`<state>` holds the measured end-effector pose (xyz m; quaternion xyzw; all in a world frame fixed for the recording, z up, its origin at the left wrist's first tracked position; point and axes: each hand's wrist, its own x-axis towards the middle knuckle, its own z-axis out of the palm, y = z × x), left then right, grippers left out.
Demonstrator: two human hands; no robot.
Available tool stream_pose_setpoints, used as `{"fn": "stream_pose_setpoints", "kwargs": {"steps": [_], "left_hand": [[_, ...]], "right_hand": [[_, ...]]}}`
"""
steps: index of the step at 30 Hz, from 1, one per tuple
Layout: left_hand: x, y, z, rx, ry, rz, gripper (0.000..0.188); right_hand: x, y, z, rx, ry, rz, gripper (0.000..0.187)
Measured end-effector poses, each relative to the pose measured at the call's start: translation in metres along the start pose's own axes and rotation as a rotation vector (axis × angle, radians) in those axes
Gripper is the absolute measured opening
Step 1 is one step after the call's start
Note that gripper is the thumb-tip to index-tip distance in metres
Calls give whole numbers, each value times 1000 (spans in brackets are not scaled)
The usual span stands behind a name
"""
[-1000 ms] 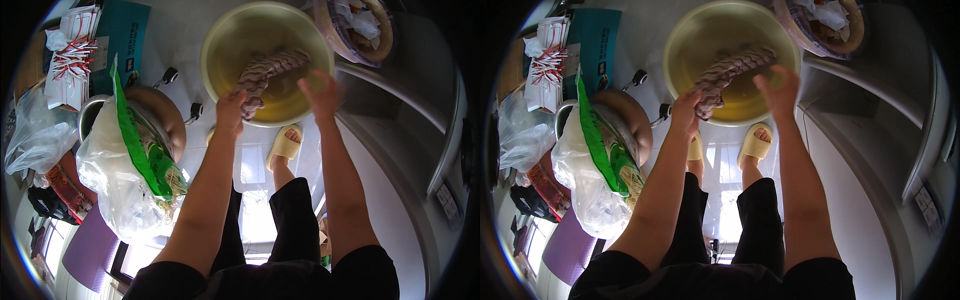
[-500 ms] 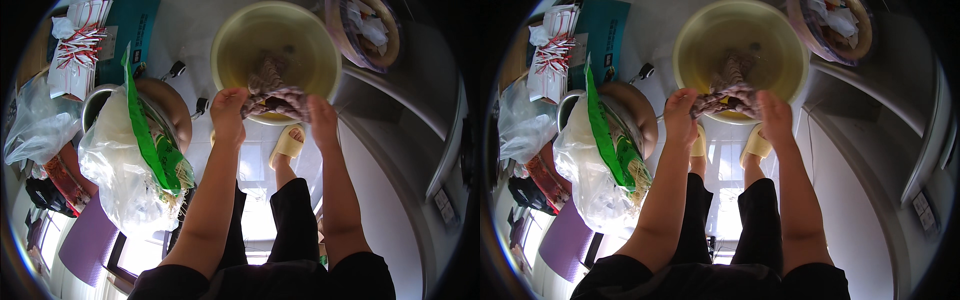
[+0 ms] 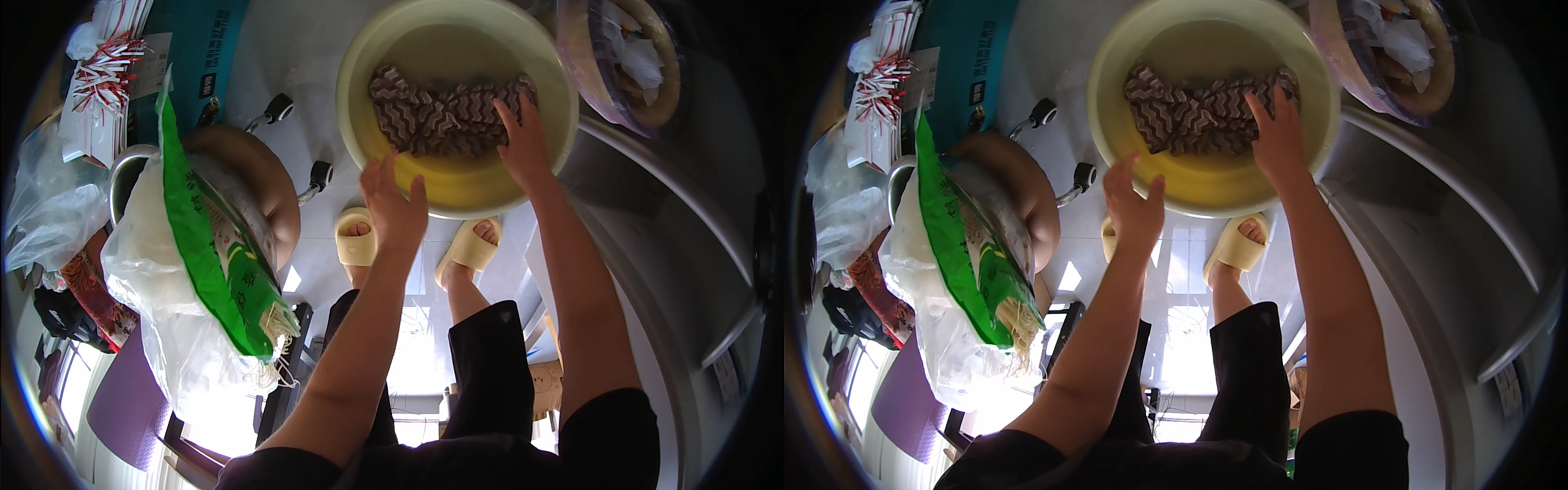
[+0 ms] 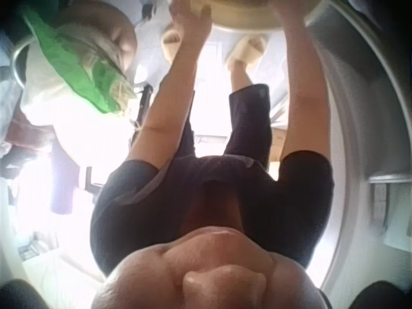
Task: The person assembles a food processor on a wooden board, then washes a cloth in a yellow basin on the floor and uses it to wipe down a metal storage shelf.
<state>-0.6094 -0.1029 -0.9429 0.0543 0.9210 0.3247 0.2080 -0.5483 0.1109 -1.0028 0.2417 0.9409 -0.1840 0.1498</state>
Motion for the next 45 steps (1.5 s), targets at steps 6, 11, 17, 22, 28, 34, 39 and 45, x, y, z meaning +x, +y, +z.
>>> {"fn": "stream_pose_setpoints", "kwargs": {"steps": [6, 11, 17, 22, 28, 34, 39, 45], "left_hand": [[-25, 4, 24, -252, -238, -176, 40], [-28, 8, 47, -536, -521, -563, 53], [25, 34, 61, -1402, -500, -1038, 47], [49, 46, 58, -1303, -623, -783, 29], [45, 41, 52, -1706, -726, -902, 17], [47, 51, 44, -1462, -433, -740, 5], [30, 45, 44, -1120, -307, -621, 5], [9, 22, 46, 145, -399, 345, 15]], "right_hand": [[31, 34, 52, -535, -176, 95, 66], [7, 27, 59, 64, -131, 121, 39], [-76, -68, -40, 779, 365, -22, 19], [-103, -122, -77, 1168, 261, 86, 16], [-65, -123, -52, 680, 428, 9, 11], [-17, -87, -27, 520, 312, 158, 20], [-15, -41, 17, 299, -94, 281, 37], [1, -66, 26, 1420, -570, 664, 46]]}}
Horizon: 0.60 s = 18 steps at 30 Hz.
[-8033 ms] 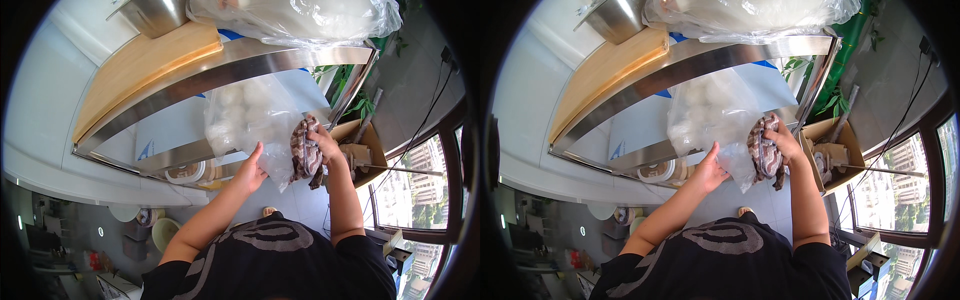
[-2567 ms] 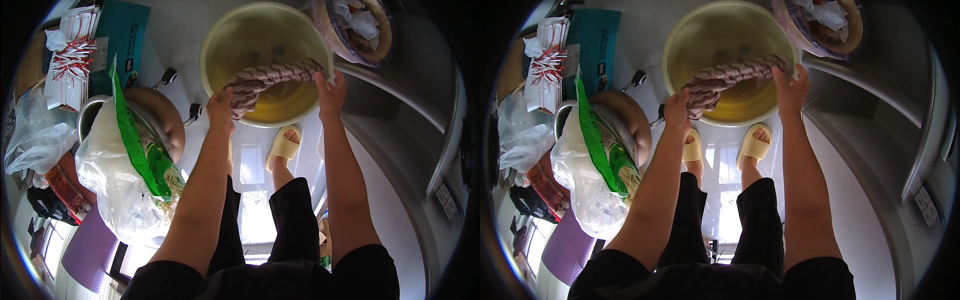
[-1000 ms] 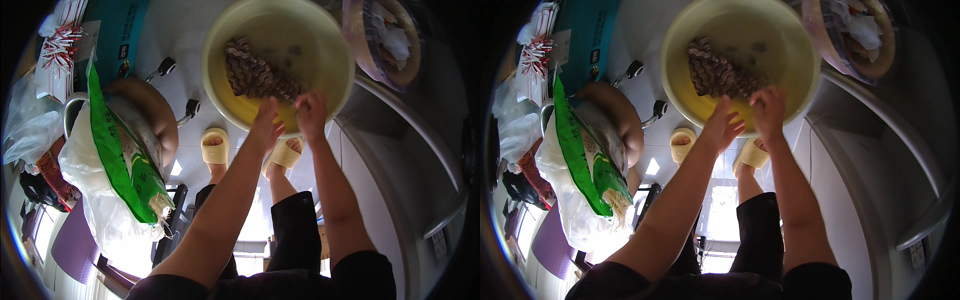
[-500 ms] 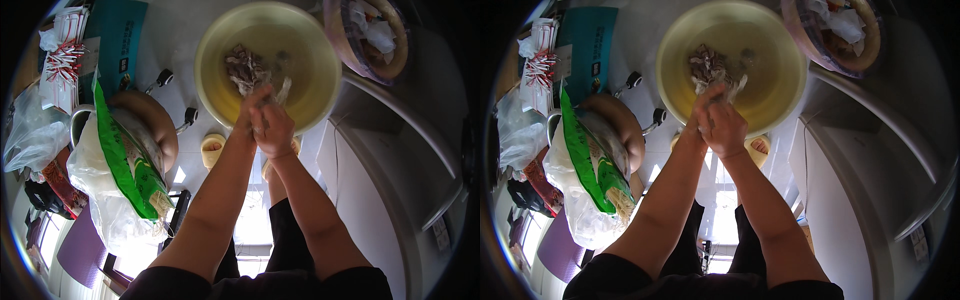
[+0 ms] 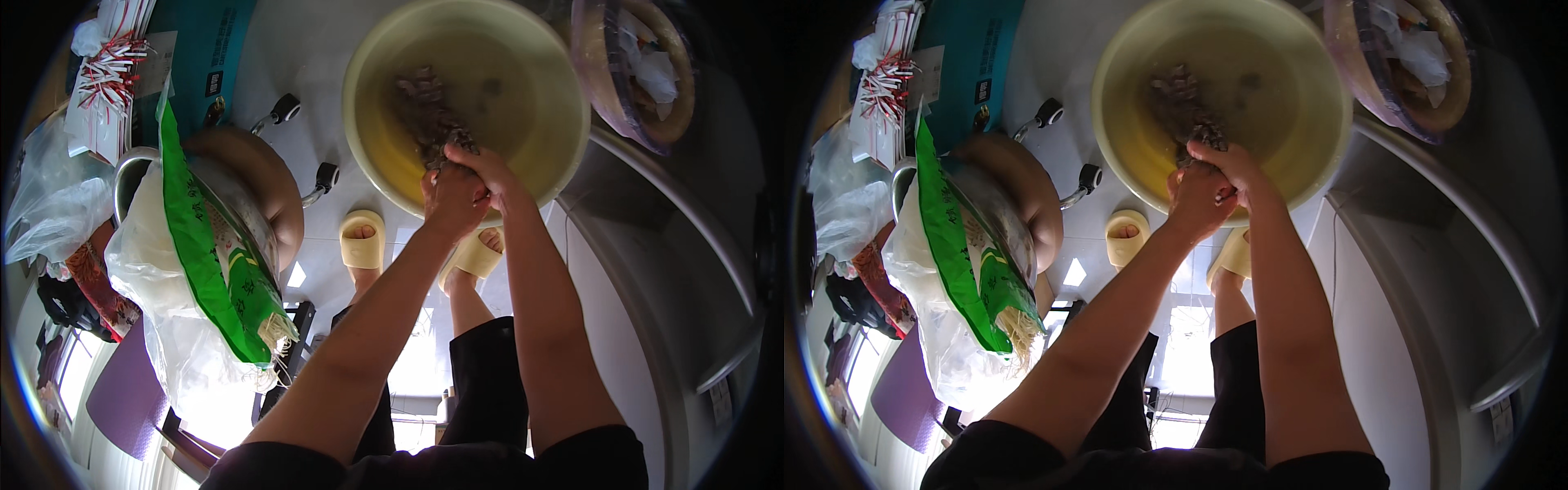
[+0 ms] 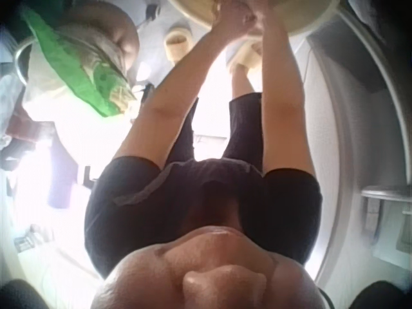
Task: The person assembles a food processor on a wooden board, then washes a cloth in a yellow basin on the floor and uses it to wipe down a metal storage shelf.
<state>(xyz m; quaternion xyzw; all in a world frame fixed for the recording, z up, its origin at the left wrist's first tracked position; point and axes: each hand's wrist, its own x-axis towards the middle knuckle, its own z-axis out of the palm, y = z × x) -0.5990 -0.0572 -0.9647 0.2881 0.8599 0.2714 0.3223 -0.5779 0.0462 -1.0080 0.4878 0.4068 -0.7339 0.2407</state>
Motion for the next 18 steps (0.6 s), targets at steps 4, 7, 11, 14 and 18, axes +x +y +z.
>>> {"fn": "stream_pose_setpoints", "kwargs": {"steps": [4, 7, 11, 14, 18], "left_hand": [[-25, 14, 25, -60, 35, -60, 29], [-32, 13, 10, -452, -212, -391, 36], [-21, 36, -16, -1511, -236, -1094, 64], [5, 46, -43, -2214, -141, -1059, 82], [15, 53, -62, -2006, -330, -872, 82]], "right_hand": [[57, 36, -83, -1062, 668, -143, 29], [39, 37, -75, -976, 803, -363, 26], [-70, 4, -1, -575, 701, -612, 31], [-155, -13, 39, -645, 665, -783, 34], [-238, -33, 67, -702, 501, -902, 38]]}}
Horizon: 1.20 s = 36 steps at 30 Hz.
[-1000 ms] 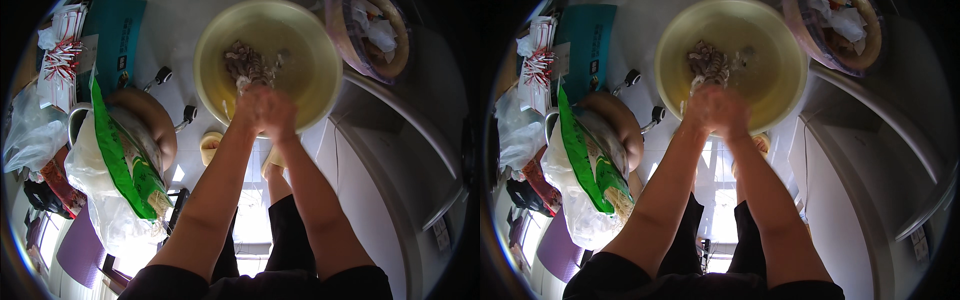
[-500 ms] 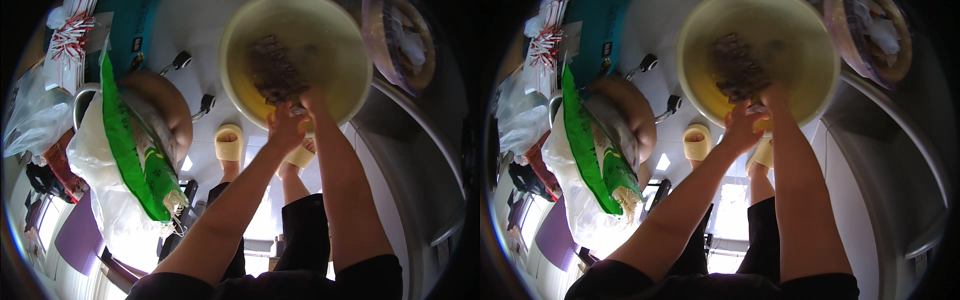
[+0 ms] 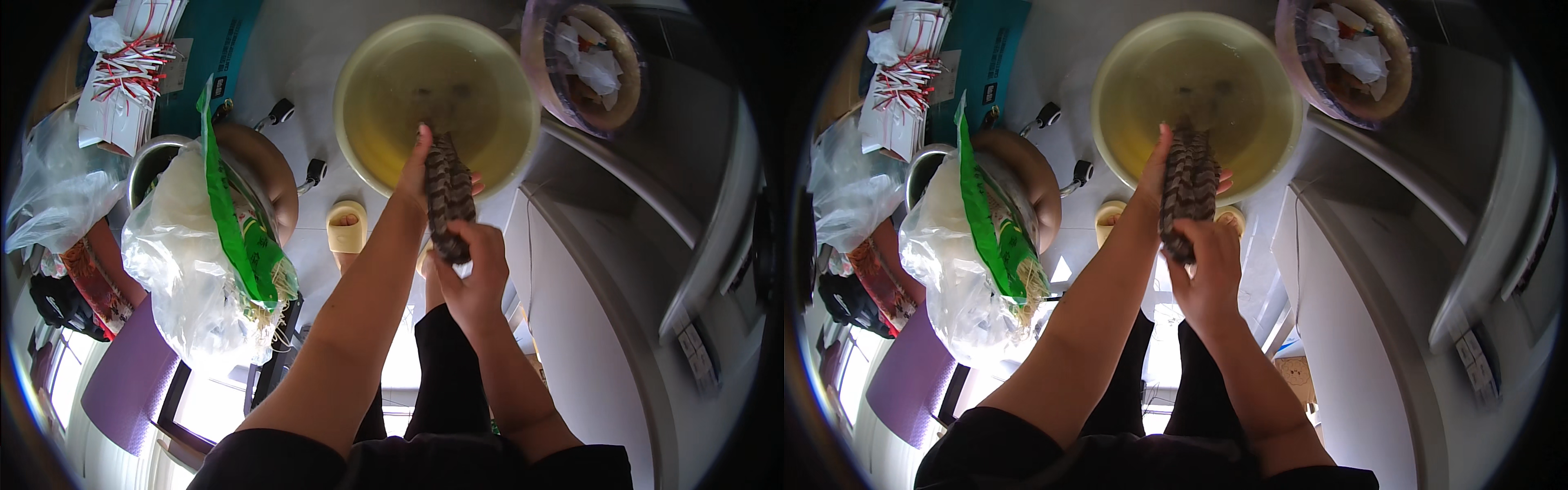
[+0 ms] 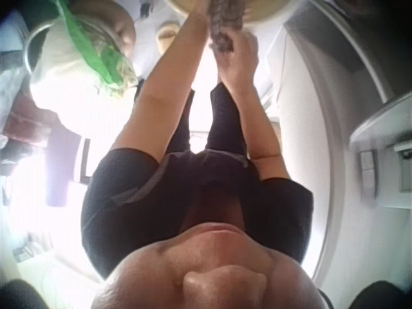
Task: The person assembles a food processor on a wooden board, then washes a cloth in a yellow basin on the floor and uses it to wipe down a metal storage shelf.
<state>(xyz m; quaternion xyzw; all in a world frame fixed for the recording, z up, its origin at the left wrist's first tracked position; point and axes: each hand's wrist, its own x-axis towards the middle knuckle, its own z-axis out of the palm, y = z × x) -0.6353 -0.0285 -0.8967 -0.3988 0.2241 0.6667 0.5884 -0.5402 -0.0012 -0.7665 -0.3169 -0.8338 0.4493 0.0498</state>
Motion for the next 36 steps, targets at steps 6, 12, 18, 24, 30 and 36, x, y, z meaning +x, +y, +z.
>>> {"fn": "stream_pose_setpoints", "kwargs": {"steps": [6, 12, 18, 24, 30, 36], "left_hand": [[-7, -5, -11, -122, -151, -144, 39], [-62, -12, 18, -268, 178, 48, 38], [-107, -34, 59, -317, -56, 38, 41], [-127, -48, 79, -478, -428, 307, 59], [-138, -34, 45, -438, -317, 20, 69], [-131, -2, 53, 501, -34, 16, 82]], "right_hand": [[-12, -41, -75, 172, -146, 61, 45], [34, 21, -111, 424, 383, 322, 51], [55, 125, 3, 1572, -22, 567, 36], [67, -13, 30, 2033, 175, 484, 38], [85, 73, 25, 2137, -124, 383, 33], [117, 22, -12, 1013, -135, 906, 32]]}}
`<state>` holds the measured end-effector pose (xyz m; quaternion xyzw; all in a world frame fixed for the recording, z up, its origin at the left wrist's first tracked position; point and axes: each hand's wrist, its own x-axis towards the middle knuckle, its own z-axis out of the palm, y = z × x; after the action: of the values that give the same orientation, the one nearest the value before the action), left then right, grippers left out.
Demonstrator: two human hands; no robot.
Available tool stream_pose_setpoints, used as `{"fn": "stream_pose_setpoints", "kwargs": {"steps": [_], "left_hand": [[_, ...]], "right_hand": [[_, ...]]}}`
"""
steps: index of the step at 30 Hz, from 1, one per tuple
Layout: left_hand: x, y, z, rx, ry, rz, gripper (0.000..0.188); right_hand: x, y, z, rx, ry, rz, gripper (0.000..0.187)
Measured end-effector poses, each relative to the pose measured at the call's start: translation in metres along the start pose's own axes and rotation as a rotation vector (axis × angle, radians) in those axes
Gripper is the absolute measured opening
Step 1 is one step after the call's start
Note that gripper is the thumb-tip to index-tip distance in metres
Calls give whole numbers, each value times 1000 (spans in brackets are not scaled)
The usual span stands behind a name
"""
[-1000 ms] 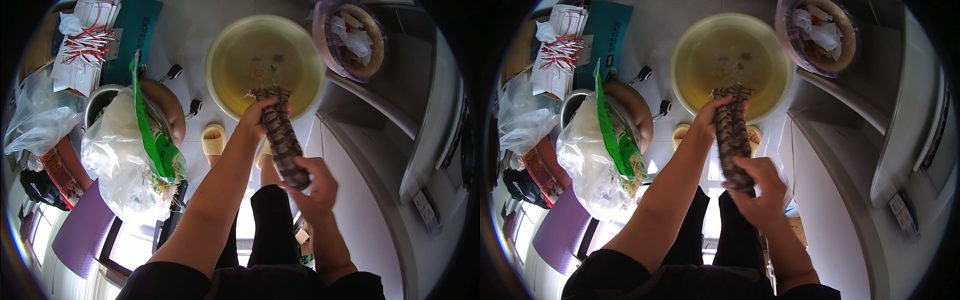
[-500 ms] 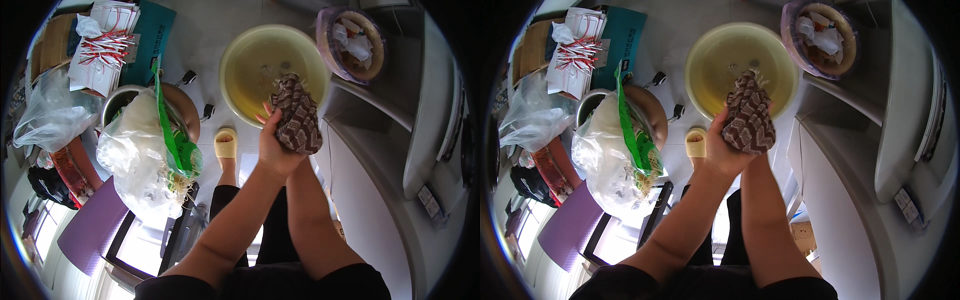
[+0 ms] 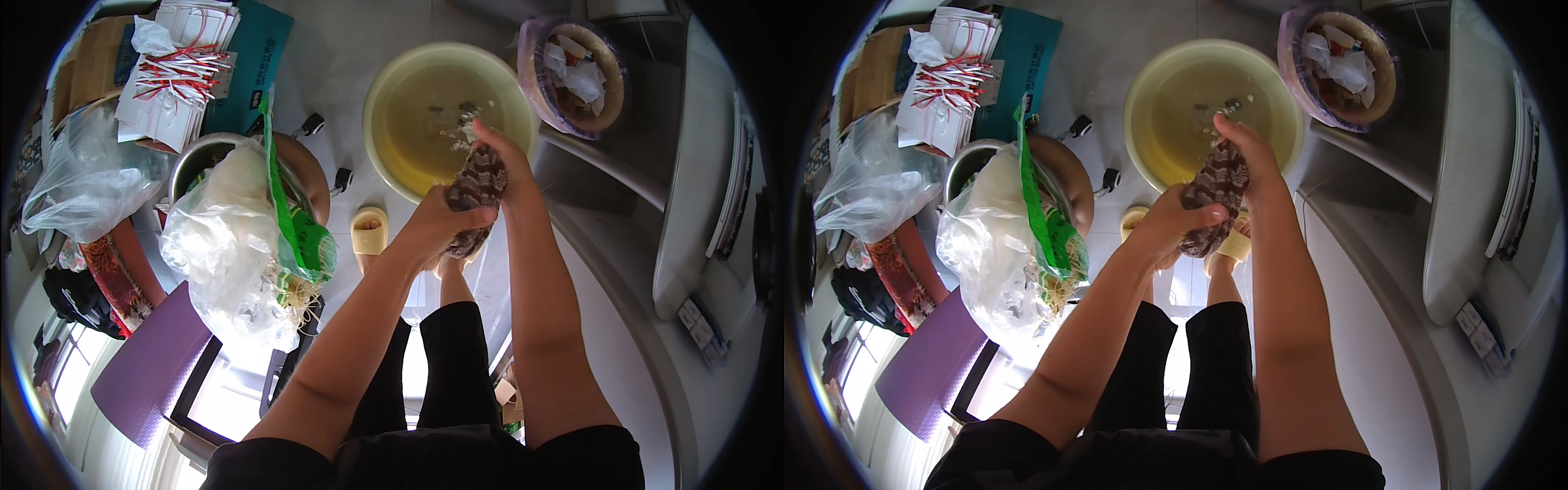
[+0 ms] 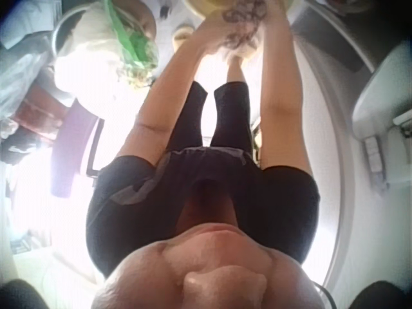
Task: The person assembles a food processor on a wooden board, then washes a cloth in a yellow basin on the floor and uses it to wipe down a metal storage shelf.
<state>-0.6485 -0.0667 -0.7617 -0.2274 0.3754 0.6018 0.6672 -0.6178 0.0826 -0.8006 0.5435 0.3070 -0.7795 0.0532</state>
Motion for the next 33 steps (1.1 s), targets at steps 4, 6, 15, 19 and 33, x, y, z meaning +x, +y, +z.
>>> {"fn": "stream_pose_setpoints", "kwargs": {"steps": [4, 6, 15, 19, 33], "left_hand": [[9, 7, 15, 993, 278, 326, 94], [15, 11, 24, 1314, 282, 333, 89], [36, 13, 25, 1067, 219, 438, 59], [15, 9, 37, -687, -26, -34, 31], [-43, 18, 61, -133, -96, 162, 50]], "right_hand": [[22, 4, -13, -287, 59, -93, 21], [36, 4, -16, -376, 108, -71, 22], [45, -13, -26, -616, 238, -157, 50], [8, -8, -34, 459, -349, -63, 71], [-59, -47, 15, 185, -118, -105, 15]]}}
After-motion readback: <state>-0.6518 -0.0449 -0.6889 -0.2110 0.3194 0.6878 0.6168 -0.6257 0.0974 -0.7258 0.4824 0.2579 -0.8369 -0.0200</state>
